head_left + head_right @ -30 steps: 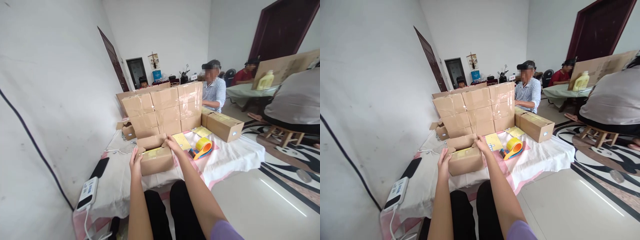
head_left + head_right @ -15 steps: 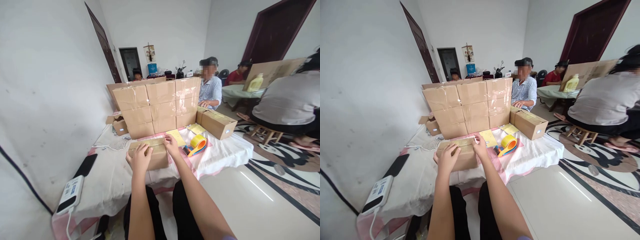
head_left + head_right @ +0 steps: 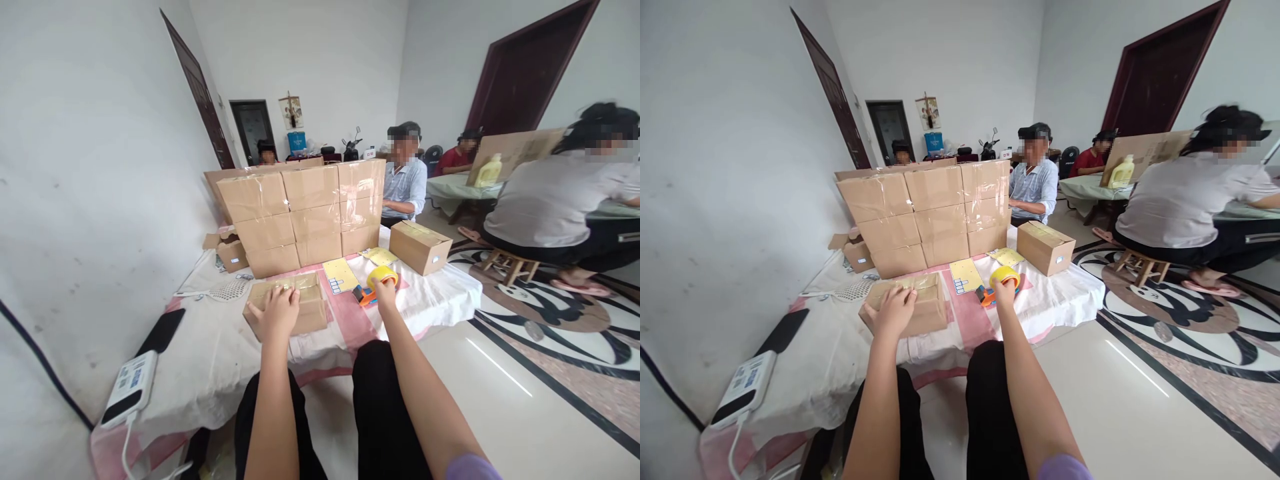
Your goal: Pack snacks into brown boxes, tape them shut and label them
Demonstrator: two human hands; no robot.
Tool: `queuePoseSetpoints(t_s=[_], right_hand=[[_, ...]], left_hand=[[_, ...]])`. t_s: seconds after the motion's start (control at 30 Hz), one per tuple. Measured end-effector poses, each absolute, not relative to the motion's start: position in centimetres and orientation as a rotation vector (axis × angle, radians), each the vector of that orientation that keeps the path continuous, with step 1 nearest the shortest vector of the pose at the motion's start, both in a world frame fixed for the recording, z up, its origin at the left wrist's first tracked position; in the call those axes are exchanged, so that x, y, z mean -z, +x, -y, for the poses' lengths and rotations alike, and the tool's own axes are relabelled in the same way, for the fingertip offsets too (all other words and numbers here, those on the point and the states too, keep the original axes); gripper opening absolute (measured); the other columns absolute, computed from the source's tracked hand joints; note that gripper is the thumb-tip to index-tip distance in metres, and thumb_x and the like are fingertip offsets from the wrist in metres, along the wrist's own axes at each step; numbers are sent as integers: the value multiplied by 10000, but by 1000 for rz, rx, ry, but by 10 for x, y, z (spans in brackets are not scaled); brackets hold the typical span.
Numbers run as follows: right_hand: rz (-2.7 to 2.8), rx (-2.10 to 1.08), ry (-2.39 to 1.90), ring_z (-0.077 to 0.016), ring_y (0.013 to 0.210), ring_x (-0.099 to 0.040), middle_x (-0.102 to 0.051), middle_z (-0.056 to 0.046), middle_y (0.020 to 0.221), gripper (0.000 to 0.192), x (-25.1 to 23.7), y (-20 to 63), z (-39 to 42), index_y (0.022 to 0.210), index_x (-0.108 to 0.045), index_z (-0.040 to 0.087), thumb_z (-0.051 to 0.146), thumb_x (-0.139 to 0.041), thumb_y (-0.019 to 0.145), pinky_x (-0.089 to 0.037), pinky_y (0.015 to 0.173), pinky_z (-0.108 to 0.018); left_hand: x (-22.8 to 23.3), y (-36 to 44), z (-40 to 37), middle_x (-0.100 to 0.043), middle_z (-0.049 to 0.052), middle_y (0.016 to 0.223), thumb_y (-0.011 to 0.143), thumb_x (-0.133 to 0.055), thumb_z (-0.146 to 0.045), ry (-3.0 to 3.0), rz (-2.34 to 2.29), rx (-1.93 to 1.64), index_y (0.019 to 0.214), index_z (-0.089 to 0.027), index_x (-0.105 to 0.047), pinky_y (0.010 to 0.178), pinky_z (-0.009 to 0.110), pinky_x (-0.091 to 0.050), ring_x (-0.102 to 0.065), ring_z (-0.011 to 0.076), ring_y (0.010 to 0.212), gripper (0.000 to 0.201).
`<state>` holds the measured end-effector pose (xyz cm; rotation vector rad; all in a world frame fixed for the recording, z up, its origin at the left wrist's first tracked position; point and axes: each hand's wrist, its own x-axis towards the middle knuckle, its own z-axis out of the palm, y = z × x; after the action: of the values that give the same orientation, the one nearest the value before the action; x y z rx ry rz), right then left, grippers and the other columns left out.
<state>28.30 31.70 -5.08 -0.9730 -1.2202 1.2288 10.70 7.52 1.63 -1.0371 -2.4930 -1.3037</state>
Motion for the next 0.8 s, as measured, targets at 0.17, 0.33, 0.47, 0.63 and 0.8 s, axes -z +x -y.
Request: queuePoseSetpoints(t_s=[0.17,0.33,0.47,0.63,0.8], right_hand=[[1353,-1243,-999,-227,768,-577,-578,2,711,273,45,290,-310,745,-490,222,367,-680,614,-464,753,-383],[1445,-1289,-779,-240,900,-636,-684,-72,948,362,11,287,-276,961,-567,193,465,-650,736,-505,821,-376],[1443,-1426,-412,-229,931,-669,-703,-85,1042,375,-20,275,-234,1143,-529,208,413,-574,832,-533,839,-374],[1455,-1381,-302,-224,823,-662,-709,-64,931,259,-30,269,-204,1043,-568,221,413,-567,870,-541,802,-381],[1497,-1153,-407,-213,678,-559,-626,-53,745,384,-22,275,-214,852,-600,230,555,-422,949,-477,693,-366]], left_hand=[[-14,116,-76,-624,131,1375,907,-557,-390,-1000,2428,1342,1037,-268,-774,1137,681,-250,-381,375,1426,281],[-23,125,-74,-665,111,1333,929,-546,-363,-1214,2266,1322,1037,-257,-778,1167,666,-215,-388,366,1441,277],[-35,148,-80,-716,74,1244,962,-511,-324,-1765,1920,1356,1117,-262,-754,1138,441,-370,-609,259,1229,295],[-33,186,-96,-732,90,957,926,-555,-354,-1717,2098,1580,896,-220,-744,922,390,-465,-628,265,987,234],[-25,195,-108,-667,87,911,878,-599,-423,-1596,2117,1914,752,-201,-721,753,317,-481,-621,228,877,283]])
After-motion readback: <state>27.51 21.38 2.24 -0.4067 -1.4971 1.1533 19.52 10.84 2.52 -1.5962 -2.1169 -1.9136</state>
